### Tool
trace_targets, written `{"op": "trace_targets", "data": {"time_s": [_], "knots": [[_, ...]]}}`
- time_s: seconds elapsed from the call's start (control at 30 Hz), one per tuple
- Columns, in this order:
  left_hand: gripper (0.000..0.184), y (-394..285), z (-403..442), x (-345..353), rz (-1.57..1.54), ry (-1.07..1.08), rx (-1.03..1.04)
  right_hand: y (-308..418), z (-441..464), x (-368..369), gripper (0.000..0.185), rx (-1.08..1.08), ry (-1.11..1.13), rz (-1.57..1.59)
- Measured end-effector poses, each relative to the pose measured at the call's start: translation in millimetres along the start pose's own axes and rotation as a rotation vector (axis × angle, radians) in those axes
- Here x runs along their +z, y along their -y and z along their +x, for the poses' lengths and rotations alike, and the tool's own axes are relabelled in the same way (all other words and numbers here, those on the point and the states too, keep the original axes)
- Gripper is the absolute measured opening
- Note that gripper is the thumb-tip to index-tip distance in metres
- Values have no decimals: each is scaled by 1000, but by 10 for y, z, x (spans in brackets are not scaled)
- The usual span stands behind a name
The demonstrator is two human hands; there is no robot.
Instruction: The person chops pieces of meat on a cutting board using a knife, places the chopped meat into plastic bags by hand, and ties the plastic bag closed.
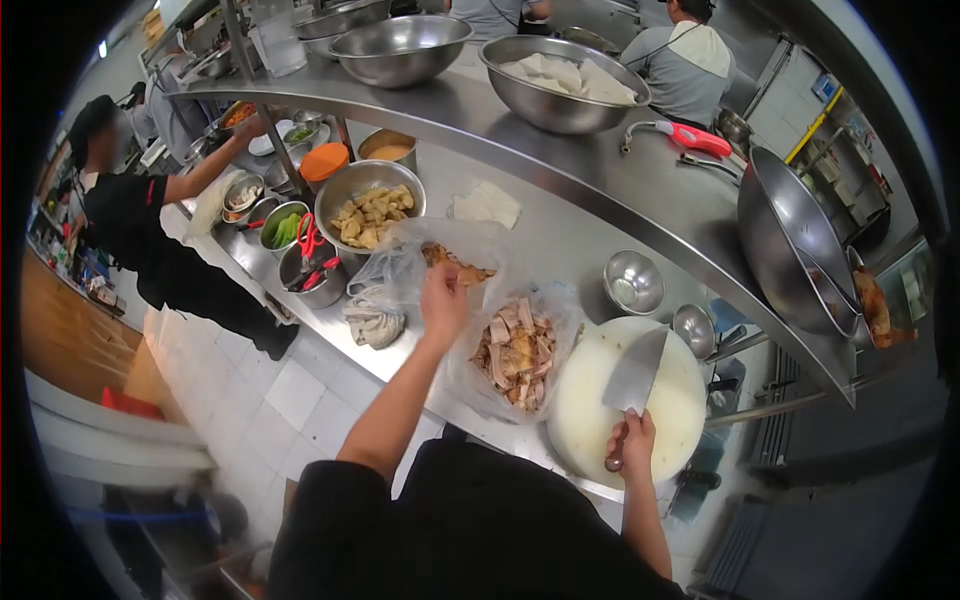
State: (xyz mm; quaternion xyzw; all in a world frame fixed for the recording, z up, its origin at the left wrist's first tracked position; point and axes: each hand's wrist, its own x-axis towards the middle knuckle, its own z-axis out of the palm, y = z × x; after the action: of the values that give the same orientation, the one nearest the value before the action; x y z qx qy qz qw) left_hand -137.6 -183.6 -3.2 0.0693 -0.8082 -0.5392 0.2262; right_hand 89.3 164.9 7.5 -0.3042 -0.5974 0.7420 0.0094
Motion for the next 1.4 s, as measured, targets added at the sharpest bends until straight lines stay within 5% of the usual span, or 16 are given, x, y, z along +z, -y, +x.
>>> {"op": "trace_targets", "data": {"time_s": [0.1, 0.2, 0.3, 0.53, 0.67, 0.77, 0.9, 1.0, 1.1, 1.4], "knots": [[33, 647, 663, 307, 434, 136, -82, -49, 75, 29, 16, -38, -22, -42], [54, 794, 712, 391, 824, 442, 379, -46, 62, 28, 16, -35, -31, -55], [51, 670, 621, 395, 996, 637, 453, -5, 40, 61, 16, -14, -45, -54], [29, 345, 660, 49, 606, 479, 114, -34, 56, 14, 19, -27, -23, -57], [29, 5, 371, -375, 464, 145, 135, -32, 48, 5, 18, -20, -5, -53], [38, -578, -224, -258, 342, 149, 295, 59, -14, 14, 17, 14, -13, -94], [54, -1155, -1088, 350, 286, 450, 671, 296, -256, -68, 16, -74, -73, -353], [57, -1209, -1677, 836, 426, 750, 712, 432, -527, -145, 21, -333, -238, -931], [62, -1113, -2098, 1009, 415, 871, 756, 470, -641, -285, 25, -233, -246, -1351], [36, -823, -1917, 846, -28, 774, 557, 746, -860, 109, 26, -530, -195, -1141]]}}
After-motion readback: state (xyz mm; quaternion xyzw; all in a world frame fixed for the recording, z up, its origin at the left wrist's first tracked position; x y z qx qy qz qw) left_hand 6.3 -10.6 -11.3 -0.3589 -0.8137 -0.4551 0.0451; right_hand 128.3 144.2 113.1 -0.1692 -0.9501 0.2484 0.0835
